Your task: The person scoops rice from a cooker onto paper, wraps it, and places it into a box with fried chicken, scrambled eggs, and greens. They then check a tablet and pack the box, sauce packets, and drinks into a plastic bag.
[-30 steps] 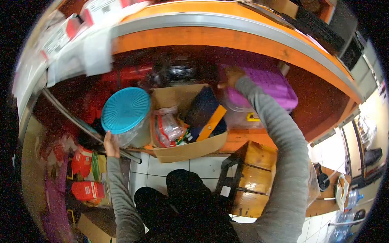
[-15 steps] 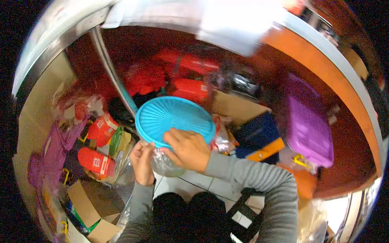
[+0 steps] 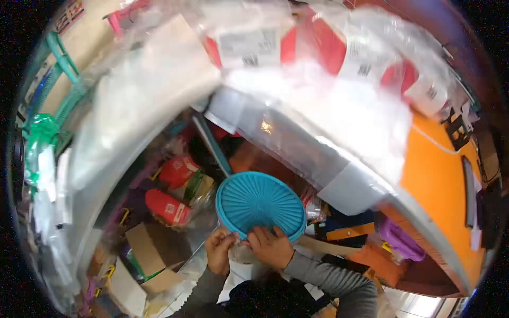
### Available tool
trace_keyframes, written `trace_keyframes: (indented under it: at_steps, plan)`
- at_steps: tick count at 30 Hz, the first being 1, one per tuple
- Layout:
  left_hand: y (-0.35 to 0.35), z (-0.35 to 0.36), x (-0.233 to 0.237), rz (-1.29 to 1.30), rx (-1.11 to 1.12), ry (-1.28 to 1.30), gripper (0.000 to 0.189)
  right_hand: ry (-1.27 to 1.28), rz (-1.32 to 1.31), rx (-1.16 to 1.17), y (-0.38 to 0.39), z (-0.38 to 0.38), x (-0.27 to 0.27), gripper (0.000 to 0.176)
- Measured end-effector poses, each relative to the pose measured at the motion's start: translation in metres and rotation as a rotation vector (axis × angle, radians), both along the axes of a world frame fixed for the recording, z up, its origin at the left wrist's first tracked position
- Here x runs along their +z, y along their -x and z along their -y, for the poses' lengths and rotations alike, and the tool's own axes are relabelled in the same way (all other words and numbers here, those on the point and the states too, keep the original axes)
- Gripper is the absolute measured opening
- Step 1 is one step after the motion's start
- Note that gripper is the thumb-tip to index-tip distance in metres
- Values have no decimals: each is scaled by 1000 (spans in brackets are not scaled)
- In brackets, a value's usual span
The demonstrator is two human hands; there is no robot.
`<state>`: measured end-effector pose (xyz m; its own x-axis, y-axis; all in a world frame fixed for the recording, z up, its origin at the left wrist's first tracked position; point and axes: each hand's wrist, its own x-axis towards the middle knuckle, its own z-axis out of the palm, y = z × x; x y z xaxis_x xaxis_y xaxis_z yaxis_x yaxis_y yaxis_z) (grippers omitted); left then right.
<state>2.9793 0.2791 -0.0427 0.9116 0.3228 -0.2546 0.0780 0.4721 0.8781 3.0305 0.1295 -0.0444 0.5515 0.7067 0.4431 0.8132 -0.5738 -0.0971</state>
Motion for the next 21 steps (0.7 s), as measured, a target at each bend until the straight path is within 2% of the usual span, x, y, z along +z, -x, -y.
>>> trace_keyframes:
  at_steps: [1,4,7,8,10,11,12,13,15,19,21]
  plan:
    - [21,-3,5,15,42,42,14,13,-38,23,18,-2,12,17]
    - [92,-8,77,-286,145,146,12,8,-177,77,85,-12,66,15]
    - [191,-20,120,-301,101,-39,11,-100,-326,133,161,-24,127,21]
    - [211,-27,150,-325,122,-58,16,-137,-372,174,175,-39,150,20]
    - [260,-24,203,-295,276,-180,19,-169,-503,276,217,-45,192,20]
    - [285,-23,217,-379,362,-112,22,-156,-512,329,237,-53,212,20]
    - [312,-26,230,-392,428,-174,23,-138,-519,376,257,-68,229,20]
    - [336,-26,240,-361,580,-114,23,-133,-516,416,271,-82,241,19]
    - [396,-47,265,-332,651,-92,19,-56,-532,672,300,-119,258,19]
    - [504,-67,320,-271,1089,59,18,-62,-471,1191,388,-207,304,18]
    - [556,-77,321,-175,1302,78,18,-123,-411,1332,440,-253,327,18]
